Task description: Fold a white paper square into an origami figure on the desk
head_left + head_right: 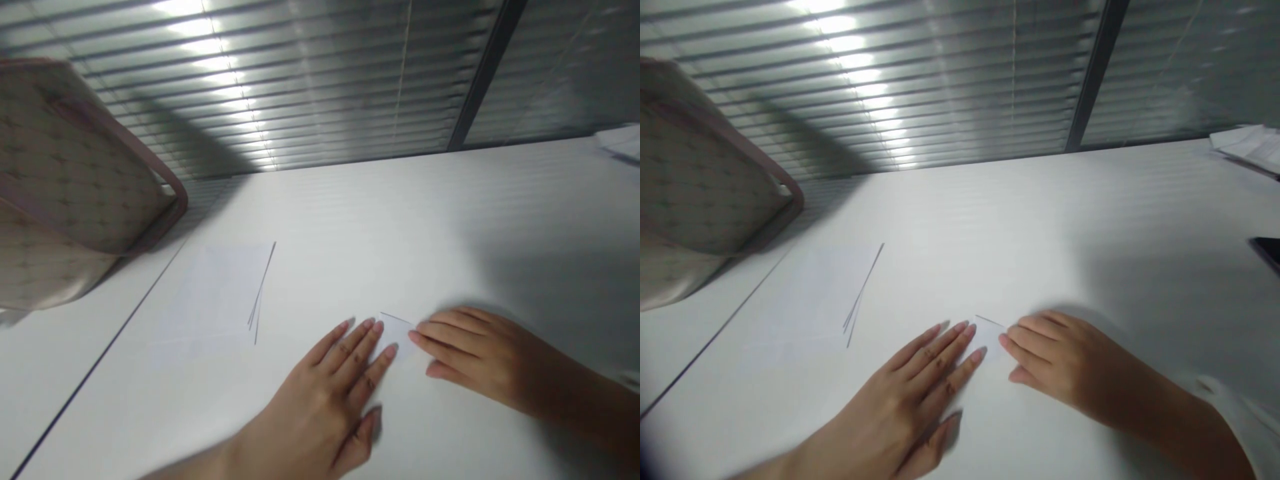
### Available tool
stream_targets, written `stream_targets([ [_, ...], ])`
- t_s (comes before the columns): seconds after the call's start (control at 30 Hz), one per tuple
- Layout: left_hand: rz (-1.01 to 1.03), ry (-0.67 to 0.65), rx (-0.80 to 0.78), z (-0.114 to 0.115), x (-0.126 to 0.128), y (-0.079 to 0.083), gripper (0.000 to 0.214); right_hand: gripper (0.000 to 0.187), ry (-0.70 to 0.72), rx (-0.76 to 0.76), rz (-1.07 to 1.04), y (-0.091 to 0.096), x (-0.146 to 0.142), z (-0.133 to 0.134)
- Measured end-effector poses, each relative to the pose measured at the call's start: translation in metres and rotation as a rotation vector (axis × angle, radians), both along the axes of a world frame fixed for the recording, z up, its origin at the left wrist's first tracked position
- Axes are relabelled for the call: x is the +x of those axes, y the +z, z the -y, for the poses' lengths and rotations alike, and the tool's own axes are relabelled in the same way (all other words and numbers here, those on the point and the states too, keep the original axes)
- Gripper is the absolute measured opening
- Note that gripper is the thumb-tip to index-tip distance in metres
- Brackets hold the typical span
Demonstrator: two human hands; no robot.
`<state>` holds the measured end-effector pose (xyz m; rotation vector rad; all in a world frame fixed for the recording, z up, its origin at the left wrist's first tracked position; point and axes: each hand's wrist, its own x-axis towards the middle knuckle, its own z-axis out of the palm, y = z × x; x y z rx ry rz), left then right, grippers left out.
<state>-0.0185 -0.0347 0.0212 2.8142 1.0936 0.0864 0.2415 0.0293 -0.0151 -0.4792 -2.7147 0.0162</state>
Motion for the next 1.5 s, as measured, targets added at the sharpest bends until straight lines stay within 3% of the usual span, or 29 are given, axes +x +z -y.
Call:
stream_targets([
  [0.2,0.014,0.002,0.035,0.004,0.006,-0.004,0.054,0.020,-0.004,-0.006,-0.083,-0.003,-0.001,0.003],
  [0.3,0.074,0.002,0.015,0.002,0.007,-0.007,0.048,0.018,-0.020,-0.120,-0.124,-0.003,-0.003,0.002],
  [0.43,0.277,0.087,0.066,-0.003,0.010,-0.013,0.031,0.016,-0.053,-0.342,-0.188,-0.002,-0.006,-0.002],
  [0.5,0.376,0.129,0.098,-0.005,0.012,-0.017,0.026,0.018,-0.054,-0.380,-0.208,0.000,-0.007,-0.002],
  [0.63,0.459,0.153,0.095,-0.006,0.013,-0.019,0.026,0.026,-0.019,-0.257,-0.169,0.004,-0.007,-0.001],
  [0.77,0.407,0.134,0.074,-0.007,0.014,-0.015,0.030,0.034,0.015,-0.055,-0.143,0.010,-0.007,-0.001],
  [0.83,0.384,0.133,0.060,-0.007,0.016,-0.014,0.030,0.034,0.005,-0.045,-0.119,0.009,-0.008,-0.001],
  [1.0,0.419,0.159,0.032,-0.005,0.014,-0.017,0.029,0.018,-0.122,-0.283,-0.172,0.001,-0.012,0.002],
  [1.23,0.648,0.333,-0.165,-0.010,0.013,-0.019,0.017,0.011,-0.275,-0.565,-0.305,-0.004,-0.016,0.005],
  [1.5,0.639,0.553,-0.300,-0.014,0.019,-0.010,0.011,0.013,-0.389,-0.638,-0.298,-0.002,-0.017,0.002],
])
